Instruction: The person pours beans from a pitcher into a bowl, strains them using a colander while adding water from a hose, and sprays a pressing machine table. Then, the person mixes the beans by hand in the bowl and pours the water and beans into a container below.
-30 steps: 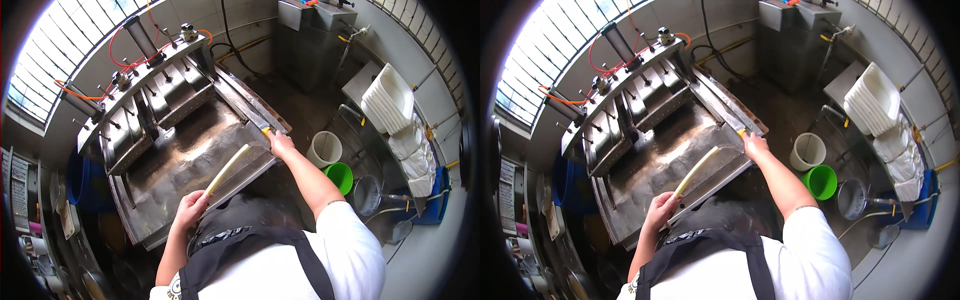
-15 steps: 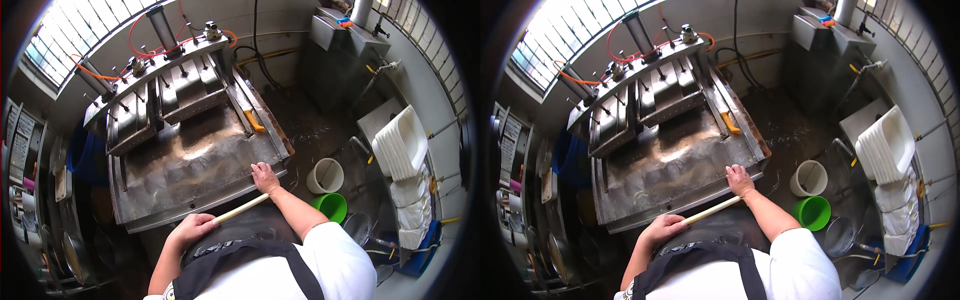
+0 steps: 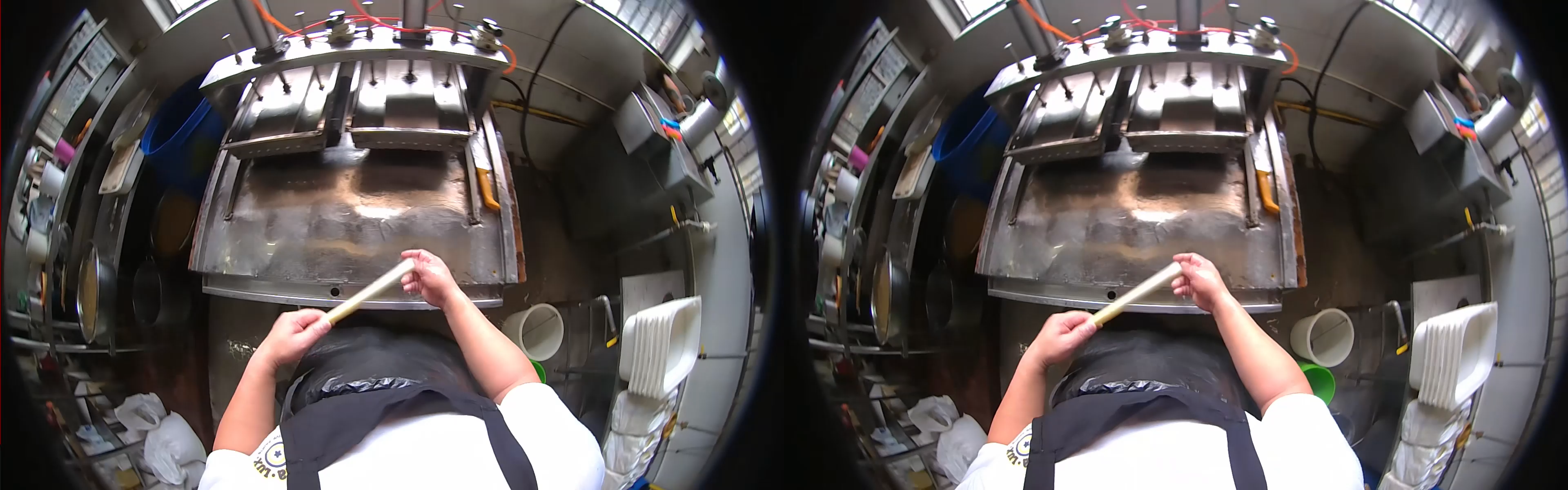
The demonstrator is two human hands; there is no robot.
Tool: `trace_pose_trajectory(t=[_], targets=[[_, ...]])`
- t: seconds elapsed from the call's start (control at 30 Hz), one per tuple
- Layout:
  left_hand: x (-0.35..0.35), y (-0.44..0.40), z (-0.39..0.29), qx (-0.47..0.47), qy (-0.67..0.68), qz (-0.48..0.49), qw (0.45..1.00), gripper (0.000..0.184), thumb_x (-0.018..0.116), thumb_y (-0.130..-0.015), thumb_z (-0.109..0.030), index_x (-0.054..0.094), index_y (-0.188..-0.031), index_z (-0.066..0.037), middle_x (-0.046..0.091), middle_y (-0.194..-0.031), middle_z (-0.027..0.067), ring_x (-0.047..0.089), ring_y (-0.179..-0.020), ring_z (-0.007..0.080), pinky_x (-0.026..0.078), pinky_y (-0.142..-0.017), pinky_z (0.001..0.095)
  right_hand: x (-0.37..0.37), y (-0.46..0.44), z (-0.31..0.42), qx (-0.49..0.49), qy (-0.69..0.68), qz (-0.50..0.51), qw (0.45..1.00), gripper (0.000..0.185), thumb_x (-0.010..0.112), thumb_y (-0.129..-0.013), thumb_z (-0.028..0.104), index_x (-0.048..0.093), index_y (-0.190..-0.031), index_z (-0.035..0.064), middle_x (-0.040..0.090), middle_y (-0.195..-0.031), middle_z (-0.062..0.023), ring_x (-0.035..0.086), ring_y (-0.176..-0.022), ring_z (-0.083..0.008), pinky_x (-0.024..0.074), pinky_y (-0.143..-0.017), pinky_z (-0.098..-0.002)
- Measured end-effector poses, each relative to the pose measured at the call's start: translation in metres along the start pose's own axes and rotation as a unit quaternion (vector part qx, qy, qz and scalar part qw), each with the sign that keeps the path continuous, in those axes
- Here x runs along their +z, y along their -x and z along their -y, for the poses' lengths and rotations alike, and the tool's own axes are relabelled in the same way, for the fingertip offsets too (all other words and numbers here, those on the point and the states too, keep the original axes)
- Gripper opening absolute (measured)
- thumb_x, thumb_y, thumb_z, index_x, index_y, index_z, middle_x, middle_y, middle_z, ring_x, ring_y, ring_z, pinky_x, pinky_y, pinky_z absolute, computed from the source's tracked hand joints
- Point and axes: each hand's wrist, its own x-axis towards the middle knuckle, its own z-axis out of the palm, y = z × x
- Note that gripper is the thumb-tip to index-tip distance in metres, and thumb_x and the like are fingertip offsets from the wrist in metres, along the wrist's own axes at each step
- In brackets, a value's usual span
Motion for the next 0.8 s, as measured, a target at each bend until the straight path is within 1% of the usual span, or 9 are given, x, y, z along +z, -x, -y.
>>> trace_pose_trajectory(t=[0.1, 0.17, 0.3, 0.43, 0.5, 0.57, 0.63, 0.7, 0.8], targets=[[-0.025, -0.01, 0.029, 0.107, 0.149, -0.213, 0.96, 0.029, 0.061, -0.11, -0.027, 0.071, -0.118, -0.001, 0.055, -0.075, -0.0082, 0.047, -0.067, 0.0015, 0.04, -0.059, 0.0212, 0.035, -0.026, 0.023, -0.031, 0.113, 0.005, 0.993, 0.036, 0.057, -0.11, 0.022, 0.056, -0.142, 0.006, 0.074, -0.117, -0.0099, 0.071, -0.095, -0.0178, 0.059, -0.088, -0.0363], [-0.054, -0.013, 0.022, 0.124, 0.222, -0.313, 0.915, 0.032, 0.057, -0.112, -0.029, 0.067, -0.122, -0.001, 0.048, -0.072, -0.0096, 0.04, -0.062, -0.0006, 0.032, -0.053, 0.0192, 0.035, -0.066, 0.009, -0.146, 0.375, 0.039, 0.915, 0.042, 0.058, -0.107, 0.03, 0.061, -0.141, 0.0048, 0.075, -0.122, -0.0113, 0.073, -0.104, -0.0235, 0.0549, -0.094, -0.0373], [-0.093, -0.034, 0.04, 0.097, 0.293, -0.43, 0.849, 0.031, 0.058, -0.112, -0.031, 0.068, -0.119, -0.002, 0.046, -0.07, -0.0082, 0.04, -0.06, 0.0, 0.03, -0.052, 0.0196, 0.105, -0.079, 0.037, -0.07, 0.625, 0.054, 0.775, 0.045, 0.064, -0.101, 0.035, 0.066, -0.136, 0.0055, 0.073, -0.126, -0.0211, 0.068, -0.121, -0.0379, 0.0537, -0.103, -0.0431], [-0.12, -0.035, 0.057, 0.035, 0.185, -0.204, 0.961, 0.024, 0.067, -0.106, -0.025, 0.075, -0.105, -0.003, 0.063, -0.082, -0.0051, 0.053, -0.075, 0.0045, 0.046, -0.067, 0.0242, 0.155, -0.153, 0.093, -0.142, 0.743, 0.034, 0.654, 0.039, 0.066, -0.1, 0.031, 0.069, -0.128, 0.0033, 0.073, -0.121, -0.0243, 0.069, -0.117, -0.0414, 0.0544, -0.101, -0.0463], [-0.128, -0.032, 0.053, 0.034, 0.088, -0.117, 0.989, 0.027, 0.071, -0.102, -0.026, 0.075, -0.108, -0.001, 0.064, -0.08, -0.004, 0.055, -0.074, 0.0073, 0.048, -0.068, 0.0275, 0.173, -0.216, 0.15, -0.26, 0.763, -0.017, 0.591, 0.038, 0.066, -0.099, 0.028, 0.069, -0.127, 0.0034, 0.071, -0.122, -0.0262, 0.068, -0.118, -0.0428, 0.0545, -0.1, -0.0476], [-0.141, -0.03, 0.042, 0.03, 0.054, -0.08, 0.995, 0.028, 0.07, -0.101, -0.029, 0.075, -0.107, -0.002, 0.063, -0.075, -0.0019, 0.054, -0.071, 0.008, 0.049, -0.066, 0.0289, 0.204, -0.266, 0.225, -0.357, 0.722, -0.117, 0.581, 0.056, 0.058, -0.102, 0.039, 0.056, -0.137, -0.0045, 0.066, -0.127, -0.0314, 0.067, -0.112, -0.047, 0.0542, -0.099, -0.0534], [-0.153, -0.032, 0.037, -0.016, 0.045, -0.086, 0.995, 0.03, 0.072, -0.101, -0.029, 0.076, -0.109, -0.001, 0.065, -0.079, -0.0021, 0.055, -0.074, 0.0072, 0.048, -0.066, 0.0284, 0.207, -0.353, 0.307, -0.407, 0.811, -0.247, 0.34, 0.074, 0.053, -0.105, 0.045, 0.039, -0.153, -0.0099, 0.05, -0.151, -0.0328, 0.056, -0.132, -0.0458, 0.0514, -0.107, -0.0499], [-0.159, -0.04, 0.051, -0.012, 0.053, -0.123, 0.991, 0.03, 0.072, -0.101, -0.029, 0.076, -0.11, -0.001, 0.066, -0.079, -0.001, 0.056, -0.075, 0.0076, 0.048, -0.067, 0.0281, 0.268, -0.351, 0.366, -0.464, 0.709, -0.292, 0.444, 0.078, 0.052, -0.106, 0.044, 0.032, -0.155, -0.0131, 0.051, -0.15, -0.0327, 0.05, -0.14, -0.0448, 0.0498, -0.11, -0.0486], [-0.165, -0.048, 0.06, -0.019, 0.09, -0.149, 0.985, 0.029, 0.072, -0.101, -0.027, 0.076, -0.112, 0.0, 0.067, -0.082, -0.0011, 0.058, -0.077, 0.0079, 0.05, -0.07, 0.0276, 0.301, -0.388, 0.412, -0.387, 0.655, -0.324, 0.562, 0.072, 0.054, -0.105, 0.044, 0.044, -0.147, -0.0145, 0.065, -0.134, -0.0295, 0.063, -0.121, -0.0475, 0.0532, -0.105, -0.0479]])
